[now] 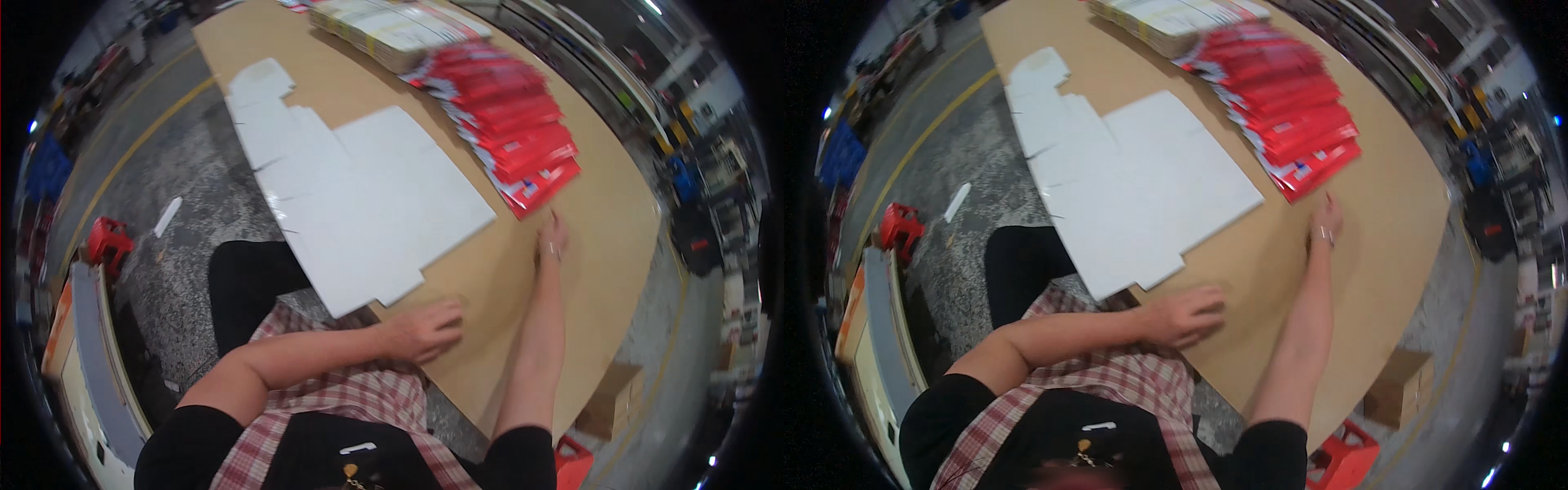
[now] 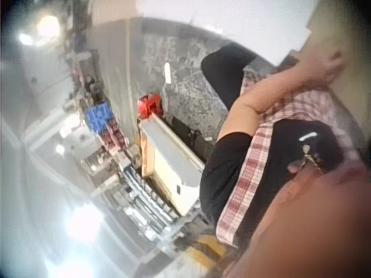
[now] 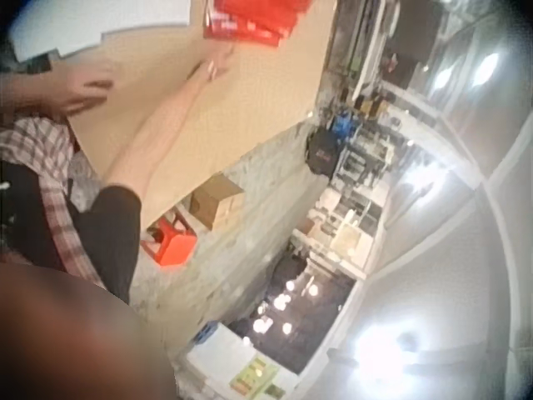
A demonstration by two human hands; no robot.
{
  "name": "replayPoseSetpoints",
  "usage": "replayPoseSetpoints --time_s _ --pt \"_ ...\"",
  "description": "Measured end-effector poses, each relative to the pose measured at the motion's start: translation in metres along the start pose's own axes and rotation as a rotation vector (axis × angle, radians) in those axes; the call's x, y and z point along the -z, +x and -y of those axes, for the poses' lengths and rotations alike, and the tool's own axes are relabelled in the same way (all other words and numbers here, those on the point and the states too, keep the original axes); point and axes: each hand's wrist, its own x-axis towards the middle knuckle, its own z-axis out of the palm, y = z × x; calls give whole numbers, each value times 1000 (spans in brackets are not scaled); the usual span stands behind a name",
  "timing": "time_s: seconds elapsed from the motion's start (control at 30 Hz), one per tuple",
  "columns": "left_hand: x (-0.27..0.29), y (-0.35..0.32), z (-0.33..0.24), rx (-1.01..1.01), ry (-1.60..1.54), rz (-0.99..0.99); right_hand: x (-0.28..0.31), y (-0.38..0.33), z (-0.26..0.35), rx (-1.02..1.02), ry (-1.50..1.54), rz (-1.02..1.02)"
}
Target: Folding and organizing paper inserts and cardboard packaging for electric hair clippers.
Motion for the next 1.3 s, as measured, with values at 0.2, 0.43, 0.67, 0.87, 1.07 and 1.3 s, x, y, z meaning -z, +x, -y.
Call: replayPoseSetpoints --time_s 0.2,0.43,0.67,0.87,1.07,1.3 --pt "97 -22 -36 322 403 173 74 -162 -23 20 445 168" --pt "136 -76 2 545 895 450 128 -307 -11 -86 453 199" --pt "91 11 -71 27 565 201 127 -408 129 635 69 -116" --pt "34 21 -102 94 159 643 178 -423 24 513 -16 176" --pt "18 -14 -8 19 21 577 244 -433 -28 300 -51 280" --pt "-33 -6 -35 111 244 134 214 -393 2 -65 -386 -151"
